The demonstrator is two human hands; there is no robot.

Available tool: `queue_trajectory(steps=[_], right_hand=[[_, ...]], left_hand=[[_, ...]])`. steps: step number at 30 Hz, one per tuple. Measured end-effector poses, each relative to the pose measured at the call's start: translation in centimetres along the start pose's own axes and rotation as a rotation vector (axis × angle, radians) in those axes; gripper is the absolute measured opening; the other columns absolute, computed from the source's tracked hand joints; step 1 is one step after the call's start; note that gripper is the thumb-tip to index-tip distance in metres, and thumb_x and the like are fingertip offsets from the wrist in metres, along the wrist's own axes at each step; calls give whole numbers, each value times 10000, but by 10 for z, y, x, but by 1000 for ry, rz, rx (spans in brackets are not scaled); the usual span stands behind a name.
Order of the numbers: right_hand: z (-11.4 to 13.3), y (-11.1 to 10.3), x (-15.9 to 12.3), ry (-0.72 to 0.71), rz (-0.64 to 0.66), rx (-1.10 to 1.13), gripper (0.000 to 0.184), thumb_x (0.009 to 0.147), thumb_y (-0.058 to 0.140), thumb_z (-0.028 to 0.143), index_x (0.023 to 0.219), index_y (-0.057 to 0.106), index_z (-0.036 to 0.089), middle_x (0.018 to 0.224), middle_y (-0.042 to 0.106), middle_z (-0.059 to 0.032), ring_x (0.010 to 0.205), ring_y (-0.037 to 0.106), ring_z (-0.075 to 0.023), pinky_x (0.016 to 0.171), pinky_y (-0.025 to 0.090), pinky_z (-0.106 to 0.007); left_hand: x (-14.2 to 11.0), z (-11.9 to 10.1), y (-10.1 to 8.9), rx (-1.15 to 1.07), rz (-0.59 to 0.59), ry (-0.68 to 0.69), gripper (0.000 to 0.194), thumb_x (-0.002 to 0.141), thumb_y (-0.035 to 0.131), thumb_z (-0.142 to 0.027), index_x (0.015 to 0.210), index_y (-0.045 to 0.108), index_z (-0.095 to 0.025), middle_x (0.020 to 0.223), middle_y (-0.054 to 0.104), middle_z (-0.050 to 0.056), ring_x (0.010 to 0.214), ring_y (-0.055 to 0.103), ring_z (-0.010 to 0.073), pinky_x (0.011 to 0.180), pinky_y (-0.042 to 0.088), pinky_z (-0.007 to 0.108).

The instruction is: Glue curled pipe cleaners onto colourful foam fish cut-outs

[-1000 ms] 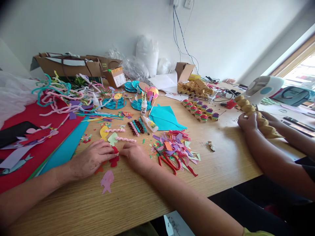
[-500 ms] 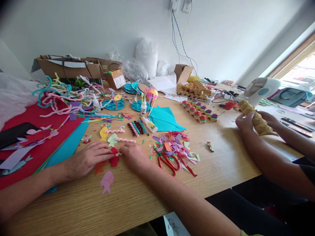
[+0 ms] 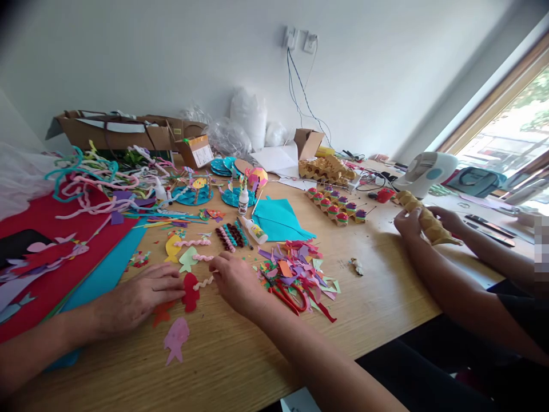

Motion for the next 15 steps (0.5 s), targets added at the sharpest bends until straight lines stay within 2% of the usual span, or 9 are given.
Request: queue_trajectory(steps=[3, 6, 11, 15], right_hand=[[-13, -16, 13, 97, -22, -125, 146, 844, 496, 132, 871, 634, 173, 909, 659, -53, 812, 594, -156, 651, 387, -232], [-26, -21, 32, 193, 46, -284, 205, 867, 445, 162, 898, 647, 182, 912, 674, -67, 818, 608, -178, 623, 385, -250], [-35, -11, 64, 217, 116, -350, 197, 836, 487, 182, 863, 682, 189, 914, 689, -88, 837, 629, -202, 632, 398, -260], [-38, -2, 79, 230, 148, -377, 195, 825, 510, 208, 917, 680, 183, 966, 687, -98, 896, 630, -215, 668, 413, -265]], left_hand=[[2, -2, -2, 13, -7, 2, 340, 836, 381, -48, 991, 650, -187, 1018, 671, 72, 976, 524, 239, 888, 420, 398], [4, -3, -3, 4, -5, -1, 357, 811, 363, -31, 960, 649, -184, 974, 674, 75, 943, 538, 236, 876, 430, 396], [3, 0, -5, -36, -46, -66, 418, 764, 353, -7, 1039, 618, -175, 977, 641, 89, 944, 553, 221, 853, 467, 365], [1, 3, -5, -70, -100, -104, 416, 775, 349, -10, 1068, 601, -165, 1030, 625, 103, 977, 561, 218, 840, 489, 357]])
Point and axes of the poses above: each hand's wrist, its own x-axis towards the middle knuckle, its own y-axis out of the palm, z = x × y, the point moved 3 cm from there along x, towards the middle knuckle
